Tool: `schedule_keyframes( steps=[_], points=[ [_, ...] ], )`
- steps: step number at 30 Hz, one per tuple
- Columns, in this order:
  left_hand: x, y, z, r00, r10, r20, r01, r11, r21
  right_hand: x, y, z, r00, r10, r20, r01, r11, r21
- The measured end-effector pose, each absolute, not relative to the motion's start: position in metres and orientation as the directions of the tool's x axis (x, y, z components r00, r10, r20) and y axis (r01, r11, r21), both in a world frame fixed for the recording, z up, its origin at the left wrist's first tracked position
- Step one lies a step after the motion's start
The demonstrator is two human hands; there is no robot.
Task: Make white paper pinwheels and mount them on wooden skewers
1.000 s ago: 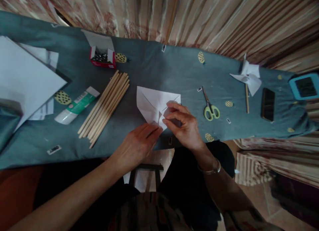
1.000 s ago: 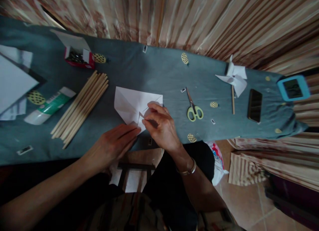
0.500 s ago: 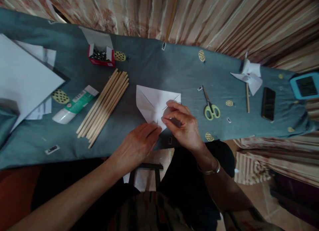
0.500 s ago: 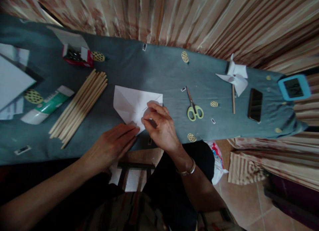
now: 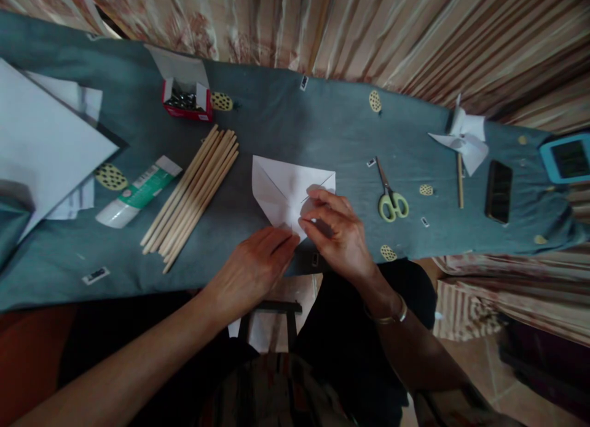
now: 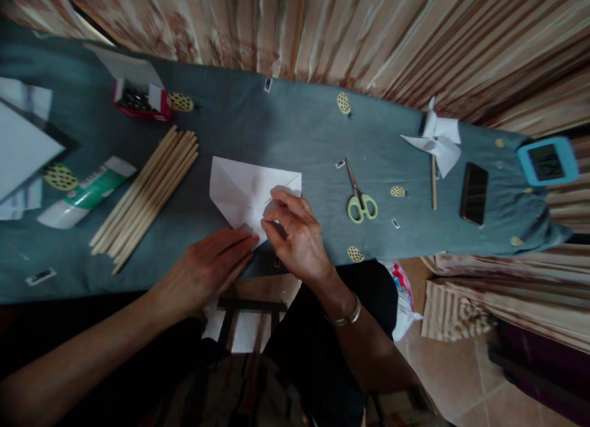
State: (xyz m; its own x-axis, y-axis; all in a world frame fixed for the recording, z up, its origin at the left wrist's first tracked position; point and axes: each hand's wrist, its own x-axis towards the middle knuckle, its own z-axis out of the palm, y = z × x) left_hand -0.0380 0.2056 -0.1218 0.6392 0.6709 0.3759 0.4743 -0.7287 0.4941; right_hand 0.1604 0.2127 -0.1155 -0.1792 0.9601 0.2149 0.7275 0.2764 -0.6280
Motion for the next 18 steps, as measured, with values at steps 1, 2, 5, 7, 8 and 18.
schedule_keyframes(
  steps=[1,2,5,7,8,18],
  points=[
    [-0.0381,0.2056,-0.1217,0.644,0.671,0.368,0.475,-0.728,0.495,0.1600,0.2121,-0.1153,-0.185,0.959,0.215,0.729,0.280,-0.624],
    [-0.0382,0.2056,-0.1216,0.647,0.670,0.363,0.475,-0.727,0.496,0.1596,0.2116,-0.1151,-0.195,0.956,0.219,0.730,0.290,-0.618],
    [-0.0384,0.2053,-0.1219,0.651,0.669,0.358,0.477,-0.728,0.492,0.1582,0.2104,-0.1151,-0.248,0.934,0.257,0.742,0.353,-0.569],
    [-0.0385,0.2052,-0.1221,0.653,0.670,0.354,0.476,-0.726,0.497,0.1573,0.2097,-0.1156,-0.288,0.916,0.279,0.756,0.397,-0.520],
    [-0.0384,0.2052,-0.1221,0.654,0.670,0.351,0.474,-0.725,0.500,0.1568,0.2094,-0.1160,-0.302,0.910,0.285,0.763,0.410,-0.499],
    [-0.0379,0.2052,-0.1211,0.648,0.673,0.356,0.482,-0.725,0.491,0.1545,0.2072,-0.1168,-0.325,0.905,0.275,0.787,0.420,-0.451]
  ],
)
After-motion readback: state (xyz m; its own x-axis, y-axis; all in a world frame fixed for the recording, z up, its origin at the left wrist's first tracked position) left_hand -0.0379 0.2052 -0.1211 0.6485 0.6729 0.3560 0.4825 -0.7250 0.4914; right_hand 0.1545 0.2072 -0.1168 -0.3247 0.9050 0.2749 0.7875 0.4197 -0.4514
